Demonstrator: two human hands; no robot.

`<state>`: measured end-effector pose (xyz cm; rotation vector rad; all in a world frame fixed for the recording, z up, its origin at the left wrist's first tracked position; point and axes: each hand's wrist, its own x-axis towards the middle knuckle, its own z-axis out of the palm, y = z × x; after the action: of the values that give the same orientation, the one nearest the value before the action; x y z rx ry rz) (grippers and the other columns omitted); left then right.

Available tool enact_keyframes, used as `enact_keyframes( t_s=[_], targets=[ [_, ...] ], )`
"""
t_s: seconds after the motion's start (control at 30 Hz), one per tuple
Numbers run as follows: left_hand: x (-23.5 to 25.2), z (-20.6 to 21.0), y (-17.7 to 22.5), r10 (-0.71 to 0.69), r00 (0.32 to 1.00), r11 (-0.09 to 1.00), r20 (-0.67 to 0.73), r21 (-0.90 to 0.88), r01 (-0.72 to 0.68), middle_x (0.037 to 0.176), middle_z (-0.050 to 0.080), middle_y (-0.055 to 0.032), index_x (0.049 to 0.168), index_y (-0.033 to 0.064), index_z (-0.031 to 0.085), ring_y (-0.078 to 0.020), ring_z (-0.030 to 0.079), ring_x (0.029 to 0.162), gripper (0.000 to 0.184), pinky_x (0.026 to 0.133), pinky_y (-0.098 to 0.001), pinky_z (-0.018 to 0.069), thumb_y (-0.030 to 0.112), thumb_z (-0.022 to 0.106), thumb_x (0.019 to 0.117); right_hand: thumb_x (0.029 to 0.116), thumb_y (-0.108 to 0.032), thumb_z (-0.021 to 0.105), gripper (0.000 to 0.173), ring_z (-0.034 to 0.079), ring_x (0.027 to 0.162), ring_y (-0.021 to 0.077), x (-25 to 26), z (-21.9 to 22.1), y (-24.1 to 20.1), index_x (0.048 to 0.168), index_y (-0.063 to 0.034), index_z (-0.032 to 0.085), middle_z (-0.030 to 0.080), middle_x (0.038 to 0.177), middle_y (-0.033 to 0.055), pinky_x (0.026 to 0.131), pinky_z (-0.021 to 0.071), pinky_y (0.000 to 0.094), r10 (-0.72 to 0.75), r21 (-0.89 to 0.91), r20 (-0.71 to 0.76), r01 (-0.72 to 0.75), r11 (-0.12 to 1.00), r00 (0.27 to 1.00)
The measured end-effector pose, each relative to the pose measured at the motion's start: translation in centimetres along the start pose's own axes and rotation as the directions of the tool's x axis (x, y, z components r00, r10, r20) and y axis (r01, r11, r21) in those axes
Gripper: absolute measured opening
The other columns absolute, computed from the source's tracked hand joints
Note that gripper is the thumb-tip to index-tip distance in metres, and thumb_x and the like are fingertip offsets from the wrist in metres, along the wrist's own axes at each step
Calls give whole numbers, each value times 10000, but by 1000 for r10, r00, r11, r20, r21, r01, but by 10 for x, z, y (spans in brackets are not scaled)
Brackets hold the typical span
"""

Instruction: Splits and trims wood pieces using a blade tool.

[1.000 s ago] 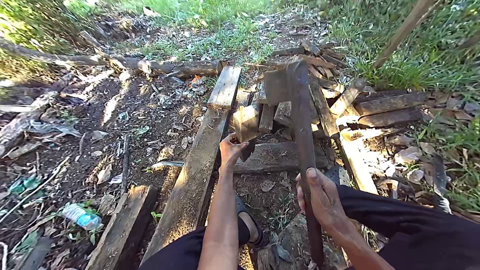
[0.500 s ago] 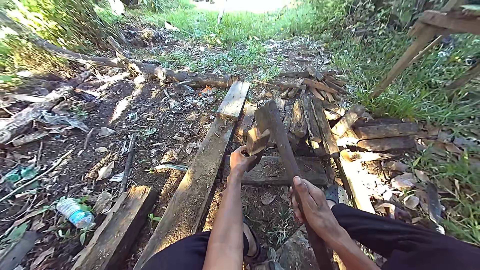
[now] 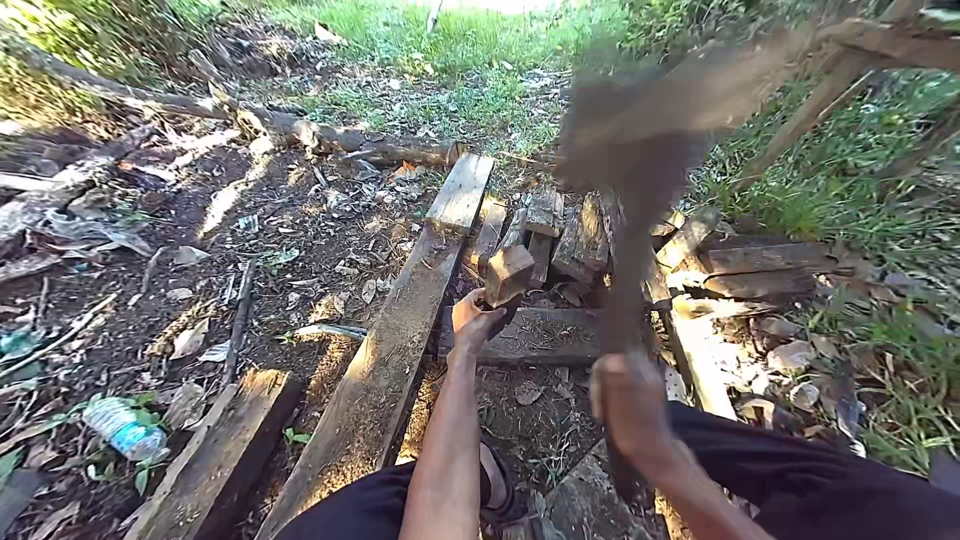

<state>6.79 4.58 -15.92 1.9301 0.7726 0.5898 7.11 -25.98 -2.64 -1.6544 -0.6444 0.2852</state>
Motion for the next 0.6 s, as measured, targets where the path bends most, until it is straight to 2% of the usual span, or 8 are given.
enact_keyframes(
  t_s=[0.03,0.07,0.1,0.2,0.37,0.47,0.6],
  targets=[
    [-1,0,1,2,1000,1000,-5,5,-2,975,769,46,1094,227,762,-102,732,916,476,862,-462,619,304,922,653,985,-748,362,705,535,446,171,-5,5,24,1000,-92,619,538,594,16,434,516,392,177,-117,63,-169,979,982],
    [-1,0,4,4,1000,1000,-5,20,-4,969,766,38,1094,209,761,-107,727,914,478,867,-462,610,322,916,656,982,-760,335,718,538,443,183,-7,9,40,999,-102,622,540,593,23,436,519,407,261,-191,86,-241,952,962],
    [1,-2,7,12,1000,999,-1,38,-12,963,765,33,1091,199,761,-109,727,912,477,868,-460,610,338,906,658,982,-765,321,717,543,439,182,-7,13,46,983,-114,620,543,587,19,434,523,405,283,-225,94,-257,940,954],
    [-7,-8,3,4,1000,1000,14,27,-4,958,765,10,1107,171,756,-119,729,903,481,858,-457,611,333,905,678,989,-753,336,684,555,436,169,-9,15,39,972,-129,615,555,590,9,431,532,386,283,-230,139,-247,941,949],
    [-11,-12,1,15,999,998,-30,55,-14,941,767,22,1073,184,759,-103,729,893,466,847,-444,611,344,906,661,987,-751,358,667,548,423,151,-8,13,37,965,-132,605,550,583,-3,416,522,356,258,-197,196,-219,955,946],
    [-13,-11,1,-6,1000,1000,-30,25,6,1008,768,6,1137,160,746,-116,728,953,511,894,-452,601,311,914,678,990,-738,376,657,547,422,154,-15,19,38,966,-125,610,550,580,-3,410,523,353,243,-140,190,-219,966,951],
    [-15,-9,2,-19,1000,1000,-8,-3,19,1002,765,-11,1132,154,745,-140,729,928,485,864,-466,605,259,920,691,992,-735,377,654,548,415,147,-19,21,43,965,-124,609,550,574,-5,403,525,348,244,-132,160,-224,965,956]
  ],
)
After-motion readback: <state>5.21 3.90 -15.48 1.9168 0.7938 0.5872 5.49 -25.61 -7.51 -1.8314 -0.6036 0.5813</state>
